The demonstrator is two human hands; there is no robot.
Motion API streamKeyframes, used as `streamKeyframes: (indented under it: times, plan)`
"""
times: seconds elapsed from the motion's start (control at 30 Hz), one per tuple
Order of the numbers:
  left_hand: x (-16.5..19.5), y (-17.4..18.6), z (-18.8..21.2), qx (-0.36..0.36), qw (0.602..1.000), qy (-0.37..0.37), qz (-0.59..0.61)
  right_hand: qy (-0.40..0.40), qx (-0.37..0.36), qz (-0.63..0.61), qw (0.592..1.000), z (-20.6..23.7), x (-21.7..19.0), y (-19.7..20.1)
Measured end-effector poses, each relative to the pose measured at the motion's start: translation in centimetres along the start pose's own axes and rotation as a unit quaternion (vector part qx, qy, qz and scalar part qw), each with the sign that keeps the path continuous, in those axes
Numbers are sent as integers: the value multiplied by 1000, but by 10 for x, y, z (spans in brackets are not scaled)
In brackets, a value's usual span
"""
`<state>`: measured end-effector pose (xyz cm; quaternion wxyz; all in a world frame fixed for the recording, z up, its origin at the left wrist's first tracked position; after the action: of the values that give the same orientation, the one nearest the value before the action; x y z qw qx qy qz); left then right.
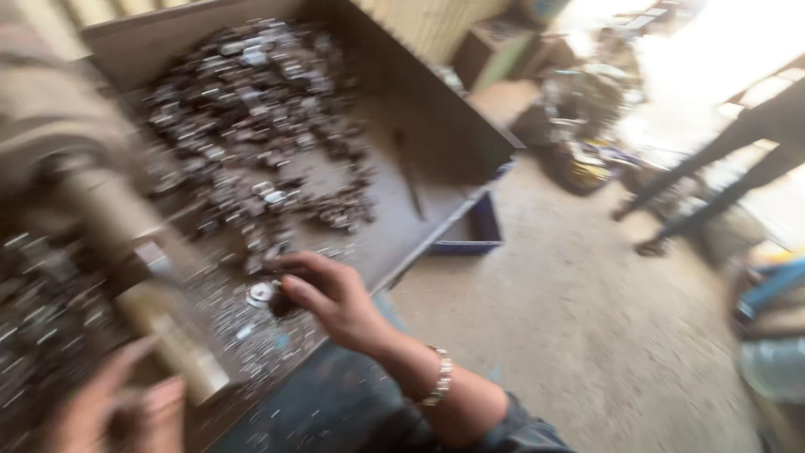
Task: The person repeatedly picks small metal parts from a pile, inserts them into a rotating drill bit, and then removes the processed parts. The cycle of loading, drilling, and unloading is performed continuously throughout the clip.
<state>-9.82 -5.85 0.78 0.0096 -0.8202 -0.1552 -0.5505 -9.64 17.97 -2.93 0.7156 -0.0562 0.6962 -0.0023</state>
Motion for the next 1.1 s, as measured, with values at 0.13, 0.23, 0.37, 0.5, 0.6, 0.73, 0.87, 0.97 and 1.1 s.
streamKeyframes:
  times: [0.13,0.23,0.37,0.5,0.6,0.73,0.87,0.97,1.1]
  plan:
    - [-8,-5,57,-83,992,-93,21,-44,-9,-97,994,6,9,-21]
    - [-6,-7,62,-76,995,-32,-53,-37,-14,-126,991,6,13,-36]
    - [14,-5,40,-39,999,-2,20,14,-5,-127,992,-1,14,-51]
    - [12,-9,27,-30,998,11,54,31,17,-114,993,-13,16,-61]
    - [-6,-13,27,-42,991,69,104,22,15,-127,992,-23,17,-66]
    - [-20,-18,22,-33,996,57,66,59,11,-92,994,-34,15,-67]
    - [-18,-21,3,-10,999,10,51,45,34,-123,991,-51,20,-69]
    - [-12,-19,-6,-1,1000,7,21,79,40,-123,989,-55,16,-66]
    - [1,-14,14,-44,999,-13,14,71,19,-134,988,-38,19,-57]
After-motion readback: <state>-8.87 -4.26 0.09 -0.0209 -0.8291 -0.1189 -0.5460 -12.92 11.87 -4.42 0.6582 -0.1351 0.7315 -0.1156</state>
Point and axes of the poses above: each hand's wrist, its own z-axis away from the middle knuckle, its own y-axis out of the back of the hand, x = y × z, the point moved 3 cm from there along -z, towards the middle knuckle, and after that the axes turned 5 degrees about z, right-handed, at the moved point
